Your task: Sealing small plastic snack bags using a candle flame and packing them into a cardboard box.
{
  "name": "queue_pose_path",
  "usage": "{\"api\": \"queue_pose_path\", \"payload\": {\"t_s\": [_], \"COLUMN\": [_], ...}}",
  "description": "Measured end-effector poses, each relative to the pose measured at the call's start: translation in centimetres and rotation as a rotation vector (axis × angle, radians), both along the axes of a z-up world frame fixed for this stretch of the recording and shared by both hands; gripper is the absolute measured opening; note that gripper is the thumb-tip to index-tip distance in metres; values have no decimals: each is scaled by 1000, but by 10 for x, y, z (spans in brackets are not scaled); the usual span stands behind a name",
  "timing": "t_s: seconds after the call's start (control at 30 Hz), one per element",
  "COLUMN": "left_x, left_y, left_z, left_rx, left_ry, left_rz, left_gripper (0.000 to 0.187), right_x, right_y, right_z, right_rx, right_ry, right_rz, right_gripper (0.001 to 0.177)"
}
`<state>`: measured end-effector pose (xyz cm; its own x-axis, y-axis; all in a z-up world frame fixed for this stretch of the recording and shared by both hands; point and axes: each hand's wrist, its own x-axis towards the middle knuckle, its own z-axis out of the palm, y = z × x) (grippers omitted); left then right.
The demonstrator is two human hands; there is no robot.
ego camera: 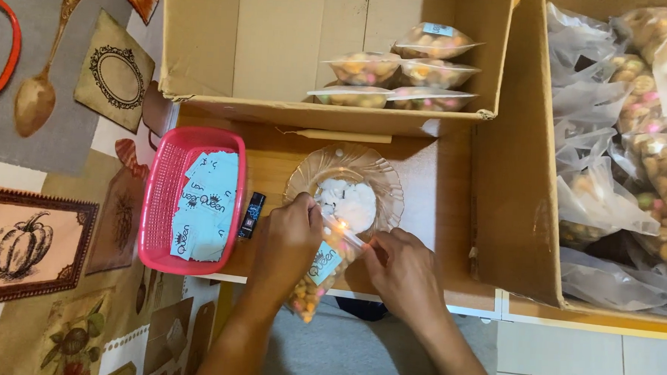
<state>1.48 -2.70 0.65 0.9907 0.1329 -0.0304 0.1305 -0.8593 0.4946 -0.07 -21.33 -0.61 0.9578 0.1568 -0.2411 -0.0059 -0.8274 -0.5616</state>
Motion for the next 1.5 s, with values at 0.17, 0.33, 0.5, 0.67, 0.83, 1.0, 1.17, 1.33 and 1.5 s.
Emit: {"api": "queue_pose_path", "payload": {"t_s": [0.17,0.33,0.5,0.67,0.83,1.0,1.17,1.33,1.5], "left_x": [-3,-2,-1,-4,-6,-9,-15,-35,-61], "left_y": [4,1,-2,-5,-6,-10,-11,-6,2], "left_z": [-7,-7,-2,0,-3,-3,-9,10,34], "left_rx": [-54,-59,-95,-93,-89,-43,-12,-161,-299], "left_ry": [6,37,145,108,126,66,93,65,270], "left_rz": [-92,-87,-65,-76,-74,-89,-62,-59,190], "left_gripper": [18,21,21,19,20,20,19,20,25], "right_x": [-7,-10,-12,-14,-17,-20,-28,-40,-57], "right_y": [-5,-8,-12,-14,-17,-18,-24,-29,-25], "right_z": [1,-2,-1,-1,-1,4,-2,-1,16], "right_rx": [29,21,4,10,24,14,31,79,246], "right_ry": [37,40,58,77,63,89,39,-38,-178], "right_rz": [-5,-25,-30,-31,-35,-51,-35,-4,79], "right_gripper": [21,21,22,22,20,20,21,21,21]}}
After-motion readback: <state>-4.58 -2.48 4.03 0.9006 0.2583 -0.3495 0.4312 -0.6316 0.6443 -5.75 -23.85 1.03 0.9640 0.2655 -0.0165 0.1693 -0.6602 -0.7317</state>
